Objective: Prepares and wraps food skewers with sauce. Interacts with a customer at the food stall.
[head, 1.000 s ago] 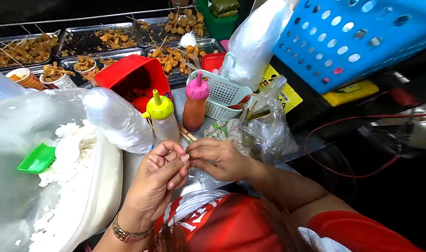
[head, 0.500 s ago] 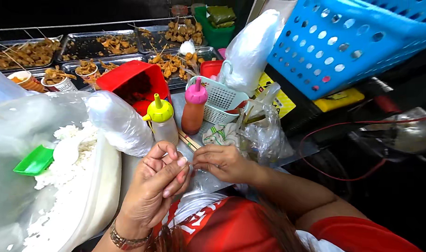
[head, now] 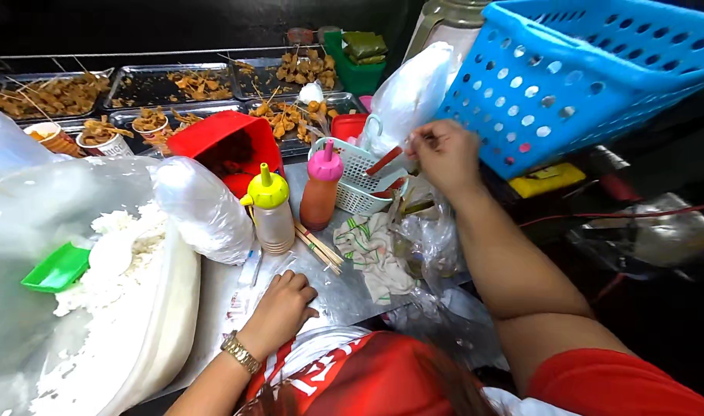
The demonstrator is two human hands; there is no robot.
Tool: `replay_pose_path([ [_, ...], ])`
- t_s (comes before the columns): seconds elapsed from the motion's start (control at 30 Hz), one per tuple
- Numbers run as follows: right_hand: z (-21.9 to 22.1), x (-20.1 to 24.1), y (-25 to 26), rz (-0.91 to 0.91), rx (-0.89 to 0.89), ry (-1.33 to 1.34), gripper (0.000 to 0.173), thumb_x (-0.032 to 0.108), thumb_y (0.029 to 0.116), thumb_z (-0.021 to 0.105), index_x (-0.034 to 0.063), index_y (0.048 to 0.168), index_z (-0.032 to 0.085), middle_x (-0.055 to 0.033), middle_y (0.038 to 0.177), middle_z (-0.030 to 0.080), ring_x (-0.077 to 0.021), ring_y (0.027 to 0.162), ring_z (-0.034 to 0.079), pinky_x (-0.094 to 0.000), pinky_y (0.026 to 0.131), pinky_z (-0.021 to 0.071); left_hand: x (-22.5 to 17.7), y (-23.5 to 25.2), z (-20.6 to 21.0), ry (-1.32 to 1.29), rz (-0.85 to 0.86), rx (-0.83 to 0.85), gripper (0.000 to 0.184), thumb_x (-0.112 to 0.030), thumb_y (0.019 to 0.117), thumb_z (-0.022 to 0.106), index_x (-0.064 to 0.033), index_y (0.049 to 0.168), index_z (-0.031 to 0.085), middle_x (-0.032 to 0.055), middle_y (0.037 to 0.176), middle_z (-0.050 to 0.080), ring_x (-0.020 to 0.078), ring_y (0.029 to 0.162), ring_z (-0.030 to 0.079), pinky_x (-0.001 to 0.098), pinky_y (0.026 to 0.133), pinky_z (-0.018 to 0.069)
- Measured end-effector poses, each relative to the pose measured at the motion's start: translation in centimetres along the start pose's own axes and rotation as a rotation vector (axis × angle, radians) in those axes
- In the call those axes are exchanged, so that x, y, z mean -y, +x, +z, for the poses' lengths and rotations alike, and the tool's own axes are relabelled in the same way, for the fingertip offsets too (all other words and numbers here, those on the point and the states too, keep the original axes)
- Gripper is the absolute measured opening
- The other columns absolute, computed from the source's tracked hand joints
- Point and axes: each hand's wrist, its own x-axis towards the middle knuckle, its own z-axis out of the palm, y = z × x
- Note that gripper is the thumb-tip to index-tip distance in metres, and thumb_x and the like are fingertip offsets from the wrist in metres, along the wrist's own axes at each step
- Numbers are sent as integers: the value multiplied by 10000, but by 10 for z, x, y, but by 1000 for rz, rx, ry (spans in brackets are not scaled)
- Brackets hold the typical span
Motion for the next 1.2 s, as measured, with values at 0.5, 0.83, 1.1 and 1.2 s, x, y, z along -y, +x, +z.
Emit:
replay_pose_path([
  [0.5,23,53,-90,-118,538,380,233,228,995,654,20,1026,754,-66,936,718,-81,766,661,-278,710,577,-2,25,-36,-655,-109,-690,190,-119,1040,537,39,1097,626,52,949,715,64,884,701,267,865,584],
  [0.83,82,83,-107,388,472,1143,62,9,947,681,25,950,740,20,784,689,0,628,576,-148,598,494,-7,27,-41,-653,6,-769,154,-81,961,663,19,1075,634,16,964,702,24,884,674,223,857,570],
  [1.1,95,71,-117,-80,106,922,159,11,916,725,30,1067,773,-11,1011,722,-39,895,681,-207,807,597,-15,28,-49,-949,-65,-611,327,-142,903,756,-1,1180,654,-14,994,725,45,908,692,232,869,579],
  [1.2,100,65,-121,-269,22,749,129,21,930,696,22,1028,780,-58,1008,723,-55,915,689,-215,812,597,-20,30,-54,-1035,-108,-646,243,-232,971,665,-43,1111,726,-15,1093,698,52,992,668,246,902,563],
])
